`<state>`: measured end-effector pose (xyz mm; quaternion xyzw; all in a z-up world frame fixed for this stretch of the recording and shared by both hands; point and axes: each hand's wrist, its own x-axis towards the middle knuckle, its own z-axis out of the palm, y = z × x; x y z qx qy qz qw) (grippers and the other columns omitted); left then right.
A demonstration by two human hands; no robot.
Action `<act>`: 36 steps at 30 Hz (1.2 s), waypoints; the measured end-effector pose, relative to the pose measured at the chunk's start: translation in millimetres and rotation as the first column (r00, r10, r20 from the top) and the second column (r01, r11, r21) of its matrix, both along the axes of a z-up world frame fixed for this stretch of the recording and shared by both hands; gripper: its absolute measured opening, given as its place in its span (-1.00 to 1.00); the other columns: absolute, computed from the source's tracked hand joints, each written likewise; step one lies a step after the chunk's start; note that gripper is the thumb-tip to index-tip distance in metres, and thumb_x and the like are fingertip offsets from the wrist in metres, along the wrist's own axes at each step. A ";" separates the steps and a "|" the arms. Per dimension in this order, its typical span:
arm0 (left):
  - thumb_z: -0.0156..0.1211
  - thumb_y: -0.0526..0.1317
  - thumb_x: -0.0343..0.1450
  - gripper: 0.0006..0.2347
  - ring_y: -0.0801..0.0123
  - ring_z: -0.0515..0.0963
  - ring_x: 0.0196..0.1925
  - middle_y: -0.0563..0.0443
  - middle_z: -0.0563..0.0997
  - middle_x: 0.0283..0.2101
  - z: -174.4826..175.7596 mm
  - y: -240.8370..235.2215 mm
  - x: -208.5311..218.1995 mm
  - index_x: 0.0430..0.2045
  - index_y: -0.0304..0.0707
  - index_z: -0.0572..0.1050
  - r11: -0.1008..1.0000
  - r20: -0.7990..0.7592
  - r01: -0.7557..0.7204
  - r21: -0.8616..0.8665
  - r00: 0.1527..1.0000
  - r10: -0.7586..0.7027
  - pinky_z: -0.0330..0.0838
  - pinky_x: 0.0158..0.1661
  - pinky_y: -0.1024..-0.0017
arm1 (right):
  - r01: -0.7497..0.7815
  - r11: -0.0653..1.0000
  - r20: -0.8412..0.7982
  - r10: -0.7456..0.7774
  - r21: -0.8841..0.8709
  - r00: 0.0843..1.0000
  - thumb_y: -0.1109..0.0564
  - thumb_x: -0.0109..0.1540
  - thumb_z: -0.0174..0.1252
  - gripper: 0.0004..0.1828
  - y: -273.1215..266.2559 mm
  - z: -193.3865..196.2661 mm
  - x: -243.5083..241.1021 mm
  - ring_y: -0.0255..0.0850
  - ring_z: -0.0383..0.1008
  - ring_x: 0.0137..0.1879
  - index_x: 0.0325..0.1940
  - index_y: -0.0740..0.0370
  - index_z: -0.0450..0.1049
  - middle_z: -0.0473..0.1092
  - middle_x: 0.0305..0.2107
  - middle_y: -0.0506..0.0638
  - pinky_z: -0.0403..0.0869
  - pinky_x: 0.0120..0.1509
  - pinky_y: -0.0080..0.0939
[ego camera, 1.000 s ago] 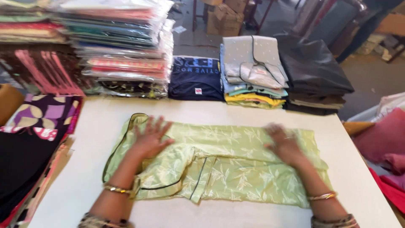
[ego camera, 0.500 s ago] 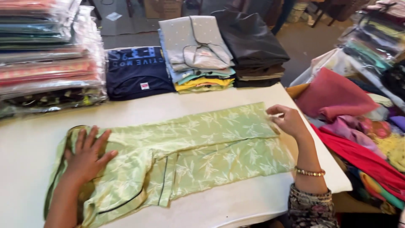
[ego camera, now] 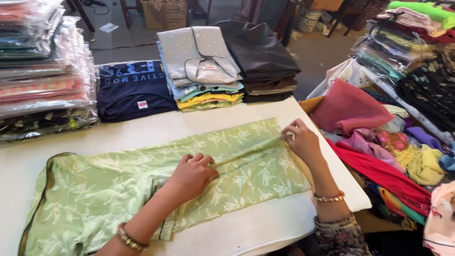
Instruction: The person folds a light green patterned shirt on a white table, smoothing the fabric and aligning the edges before folding it into a compact rectangle. They then pick up a cream-colored shirt and begin folding it in a similar manner.
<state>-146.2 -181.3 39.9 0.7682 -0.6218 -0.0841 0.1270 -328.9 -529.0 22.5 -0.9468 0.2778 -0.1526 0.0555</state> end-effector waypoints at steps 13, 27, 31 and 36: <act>0.39 0.05 0.27 -0.74 0.26 0.37 0.13 0.11 0.45 -0.12 -8.6 -14.4 6.6 -0.42 -0.07 0.55 0.971 -0.022 -0.237 0.025 0.971 0.237 0.24 0.15 0.15 | 0.005 0.917 -0.068 0.024 0.398 0.997 0.07 0.12 0.38 -0.57 -15.9 -8.8 2.1 -0.35 0.54 -0.24 0.07 -0.04 0.51 0.59 -0.35 -0.14 0.48 -0.10 -0.22; 0.41 -0.03 0.24 -0.82 0.19 0.30 0.13 0.06 0.43 -0.04 -13.1 -2.1 19.4 -0.58 -0.09 0.63 0.994 -0.175 -0.016 -0.111 0.984 -0.003 0.06 0.19 0.06 | -0.198 0.677 0.105 0.176 0.709 0.979 0.29 0.06 0.40 -0.56 -23.2 -11.6 -10.0 -0.37 0.41 -0.24 0.03 0.16 0.58 0.41 -0.43 -0.16 0.47 -0.06 -0.31; 0.35 -0.08 0.29 -0.85 0.22 0.34 0.11 0.06 0.44 -0.13 -11.2 -3.3 21.8 -0.53 -0.12 0.62 0.980 -0.122 -0.140 -0.139 0.985 0.123 0.13 0.23 0.12 | -0.257 0.725 0.217 0.151 0.639 0.965 0.25 0.12 0.37 -0.66 -19.5 -13.9 -5.6 -0.37 0.41 -0.25 -0.01 0.17 0.61 0.45 -0.41 -0.16 0.45 -0.10 -0.29; 0.37 0.02 0.30 -0.79 0.29 0.37 0.10 0.11 0.47 -0.15 2.1 -5.5 11.1 -0.43 -0.05 0.63 0.977 -0.136 -0.212 0.015 0.968 0.212 0.15 0.20 0.11 | -0.190 0.861 0.200 0.106 0.471 0.974 0.10 0.16 0.35 -0.70 -14.6 -16.2 6.1 -0.32 0.50 -0.20 -0.02 0.09 0.62 0.56 -0.29 -0.18 0.47 -0.09 -0.23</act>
